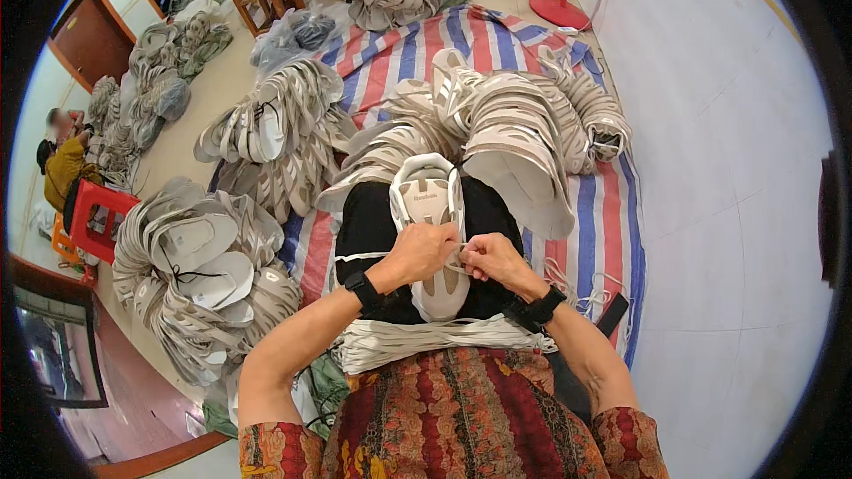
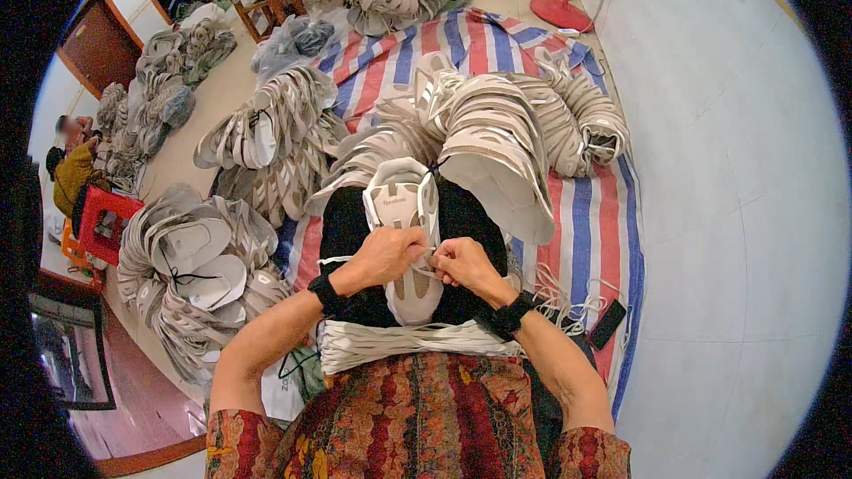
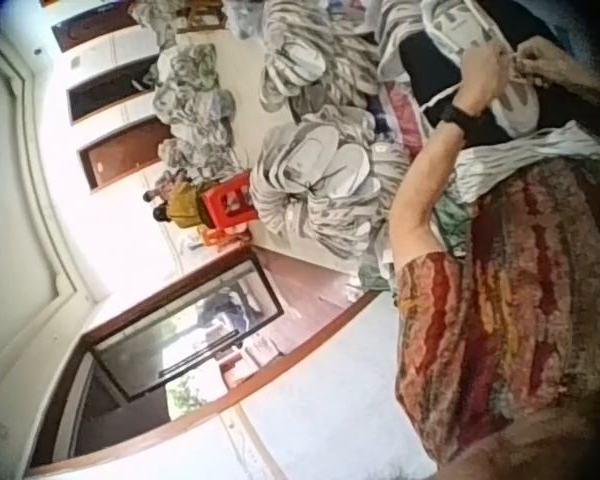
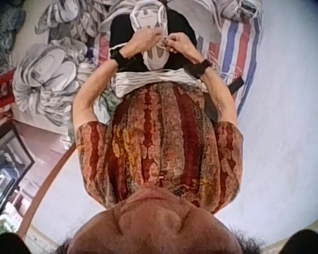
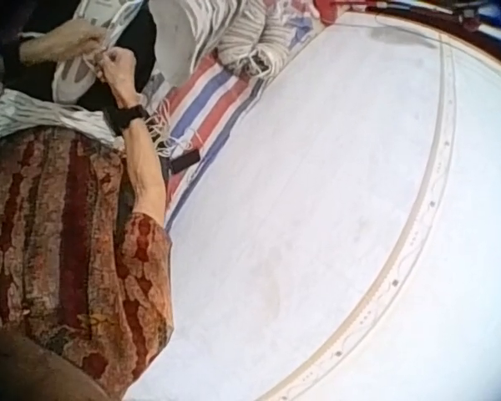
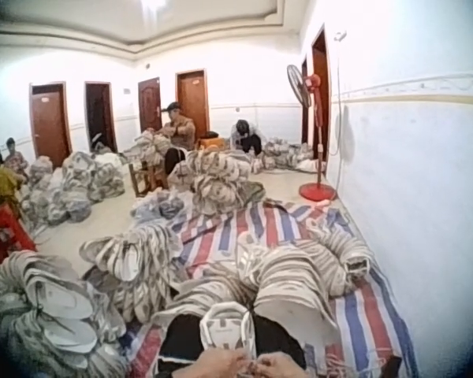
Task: The recorder is sitting on the floor, lacing a beige and white sneaker.
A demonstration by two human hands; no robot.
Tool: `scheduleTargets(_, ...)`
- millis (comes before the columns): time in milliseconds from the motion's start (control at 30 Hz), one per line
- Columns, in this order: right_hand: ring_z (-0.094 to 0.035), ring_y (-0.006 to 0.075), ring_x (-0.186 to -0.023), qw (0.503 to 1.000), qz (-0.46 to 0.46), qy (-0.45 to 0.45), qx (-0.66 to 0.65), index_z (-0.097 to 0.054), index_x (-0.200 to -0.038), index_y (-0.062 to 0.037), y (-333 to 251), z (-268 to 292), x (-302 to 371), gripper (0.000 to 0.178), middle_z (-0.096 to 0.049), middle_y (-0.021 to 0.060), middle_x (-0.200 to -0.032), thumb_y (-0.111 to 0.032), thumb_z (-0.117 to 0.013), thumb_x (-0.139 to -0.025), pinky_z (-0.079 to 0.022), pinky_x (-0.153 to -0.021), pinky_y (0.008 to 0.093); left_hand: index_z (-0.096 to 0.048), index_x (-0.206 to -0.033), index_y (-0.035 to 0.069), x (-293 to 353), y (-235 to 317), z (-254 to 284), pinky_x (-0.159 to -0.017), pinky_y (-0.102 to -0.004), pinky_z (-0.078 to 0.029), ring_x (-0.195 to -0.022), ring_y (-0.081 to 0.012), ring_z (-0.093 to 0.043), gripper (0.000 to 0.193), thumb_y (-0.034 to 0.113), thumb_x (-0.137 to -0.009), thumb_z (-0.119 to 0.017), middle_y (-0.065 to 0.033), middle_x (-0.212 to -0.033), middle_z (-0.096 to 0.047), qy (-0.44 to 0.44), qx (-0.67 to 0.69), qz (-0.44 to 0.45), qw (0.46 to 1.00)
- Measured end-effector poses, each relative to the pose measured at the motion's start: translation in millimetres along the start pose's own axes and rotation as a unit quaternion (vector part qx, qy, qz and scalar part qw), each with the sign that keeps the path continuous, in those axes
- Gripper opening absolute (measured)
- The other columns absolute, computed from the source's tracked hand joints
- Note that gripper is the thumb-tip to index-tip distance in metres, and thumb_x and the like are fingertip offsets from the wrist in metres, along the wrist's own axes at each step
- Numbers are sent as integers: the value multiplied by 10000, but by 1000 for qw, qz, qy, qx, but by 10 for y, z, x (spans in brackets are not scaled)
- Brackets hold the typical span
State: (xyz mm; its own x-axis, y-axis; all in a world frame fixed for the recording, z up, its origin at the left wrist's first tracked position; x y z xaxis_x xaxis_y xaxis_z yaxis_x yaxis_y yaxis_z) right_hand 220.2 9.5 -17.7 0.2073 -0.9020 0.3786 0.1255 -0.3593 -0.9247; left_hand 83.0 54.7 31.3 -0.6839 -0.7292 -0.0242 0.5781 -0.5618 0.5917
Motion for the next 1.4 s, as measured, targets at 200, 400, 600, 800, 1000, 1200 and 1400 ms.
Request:
scheduleTargets(200,-545,88,-484,994,60,28,90,-607,-724,4,-94,-36,8,140,-578,62,-558,-91,-521,-782,-448,-453,231,-566,-785,54,-16,-63,3,-582,-424,-427,-639,-354,-568,144,190,-789,-521,-176,-661,-576,-6,130,17,991)
scheduleTargets(400,-581,258,-560,947,192,53,251,-607,-789,-29,-160,-40,-44,120,-584,86,-606,-138,-567,-758,-463,-529,340,-572,-773,22,-17,-41,29,-529,-273,-445,-554,-126,-567,90,103,-804,-550,-50,-613,-594,0,109,6,994)
scheduleTargets(600,-540,287,-697,804,390,46,447,-559,-1007,-98,-689,39,100,358,-552,67,-754,-171,-679,-677,-430,-597,384,-546,-774,1,-7,-189,189,-480,-201,-434,-543,-64,-531,57,21,-827,-538,-17,-644,-577,154,322,125,926)
scheduleTargets(800,-551,303,-703,820,311,-75,474,-545,-964,-116,-708,87,-173,350,-533,81,-780,-221,-698,-668,-430,-603,391,-539,-799,23,-90,-185,102,-494,-220,-434,-538,-96,-537,40,-15,-793,-552,-31,-641,-569,195,249,2,949)
scheduleTargets(1000,-547,307,-692,849,385,-35,360,-519,-880,-80,-493,92,-182,281,-524,100,-775,-210,-678,-689,-429,-597,384,-632,-768,69,-86,-166,133,-587,-288,-460,-651,-214,-584,89,23,-692,-641,-74,-718,-599,88,104,-97,986)
scheduleTargets(1200,-557,301,-640,836,386,8,391,-512,-844,-80,-424,96,-124,216,-519,111,-750,-230,-632,-744,-451,-554,380,-632,-807,98,-65,-283,-193,-678,-354,-470,-769,-270,-577,105,83,-729,-564,-75,-796,-581,-10,27,-160,987)
scheduleTargets(1400,-549,235,-559,868,345,-1,357,-530,-747,-70,-446,165,-72,237,-512,79,-661,-180,-708,-637,-436,-510,319,-549,-732,38,-108,-51,-243,-659,-356,-432,-777,-290,-525,80,115,-744,-529,-116,-782,-498,-27,-82,-171,982)
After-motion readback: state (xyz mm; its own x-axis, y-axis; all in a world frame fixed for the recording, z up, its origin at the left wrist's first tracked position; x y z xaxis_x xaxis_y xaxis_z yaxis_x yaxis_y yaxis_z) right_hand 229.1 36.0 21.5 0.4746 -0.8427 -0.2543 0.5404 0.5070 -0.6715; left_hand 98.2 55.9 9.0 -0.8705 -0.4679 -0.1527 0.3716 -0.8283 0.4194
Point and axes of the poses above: each hand's wrist, its own x-axis away from the middle knuckle, its own z-axis out of the back of the hand, y = z × x, the point moved 4 cm from there along -x, towards the middle knuckle
